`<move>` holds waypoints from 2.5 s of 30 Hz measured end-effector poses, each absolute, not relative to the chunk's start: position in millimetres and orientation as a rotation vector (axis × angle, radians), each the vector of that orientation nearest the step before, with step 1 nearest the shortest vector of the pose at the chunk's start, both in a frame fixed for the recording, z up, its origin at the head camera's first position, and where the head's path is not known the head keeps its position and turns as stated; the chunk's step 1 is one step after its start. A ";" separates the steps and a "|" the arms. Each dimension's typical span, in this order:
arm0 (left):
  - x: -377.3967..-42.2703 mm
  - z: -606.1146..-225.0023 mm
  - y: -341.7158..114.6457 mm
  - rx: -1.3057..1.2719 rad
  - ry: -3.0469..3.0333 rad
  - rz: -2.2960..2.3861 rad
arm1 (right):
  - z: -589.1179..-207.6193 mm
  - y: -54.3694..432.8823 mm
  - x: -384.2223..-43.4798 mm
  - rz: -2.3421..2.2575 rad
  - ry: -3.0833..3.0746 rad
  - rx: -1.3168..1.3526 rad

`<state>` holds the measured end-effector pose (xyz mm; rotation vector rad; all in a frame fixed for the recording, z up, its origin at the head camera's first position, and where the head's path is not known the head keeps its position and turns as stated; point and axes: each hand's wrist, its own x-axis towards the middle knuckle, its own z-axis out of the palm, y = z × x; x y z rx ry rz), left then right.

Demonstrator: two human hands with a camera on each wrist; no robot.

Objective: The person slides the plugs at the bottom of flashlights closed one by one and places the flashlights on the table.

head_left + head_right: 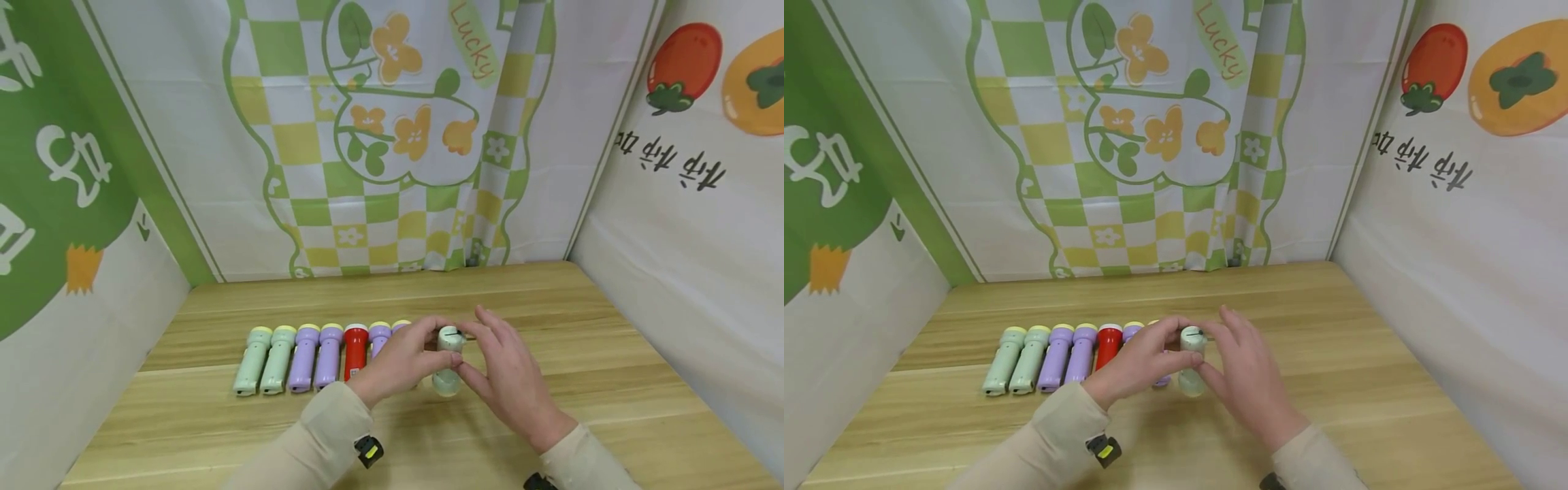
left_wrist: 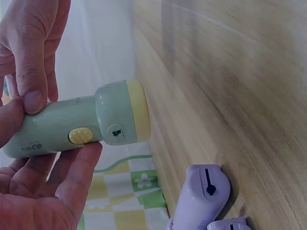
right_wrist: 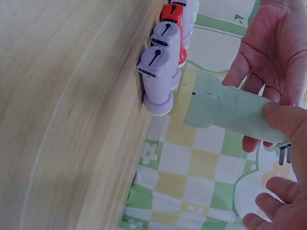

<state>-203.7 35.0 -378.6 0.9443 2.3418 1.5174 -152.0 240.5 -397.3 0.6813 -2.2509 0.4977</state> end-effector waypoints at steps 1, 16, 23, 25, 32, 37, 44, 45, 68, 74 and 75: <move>-203.2 -378.6 34.9 0.944 2.342 1.520 | -397.2 240.3 -151.8 0.495 -2.242 0.686; -196.4 -374.7 33.6 0.997 2.448 1.530 | -395.6 237.7 -148.3 0.520 -2.194 0.699; -193.1 -371.4 33.1 1.031 2.540 1.497 | -394.6 236.4 -147.4 0.541 -2.183 0.690; -192.5 -370.1 33.6 1.045 2.556 1.484 | -394.2 236.5 -146.4 0.563 -2.190 0.687; -191.1 -368.0 34.7 1.087 2.581 1.464 | -394.5 237.3 -144.5 0.587 -2.193 0.681; -189.5 -366.4 34.9 1.092 2.597 1.462 | -394.1 237.1 -143.7 0.602 -2.181 0.678; -188.6 -366.3 33.8 1.112 2.590 1.467 | -394.1 236.0 -140.9 0.617 -2.188 0.674; -188.7 -366.6 33.6 1.123 2.588 1.469 | -394.2 235.9 -140.3 0.618 -2.193 0.671; -184.9 -365.7 27.5 1.137 2.625 1.429 | -395.0 229.6 -139.3 0.617 -2.173 0.700; -186.0 -366.2 26.3 1.146 2.625 1.416 | -395.3 227.1 -139.4 0.586 -2.169 0.728; -186.3 -366.1 26.1 1.153 2.627 1.409 | -395.3 226.7 -139.3 0.580 -2.169 0.735</move>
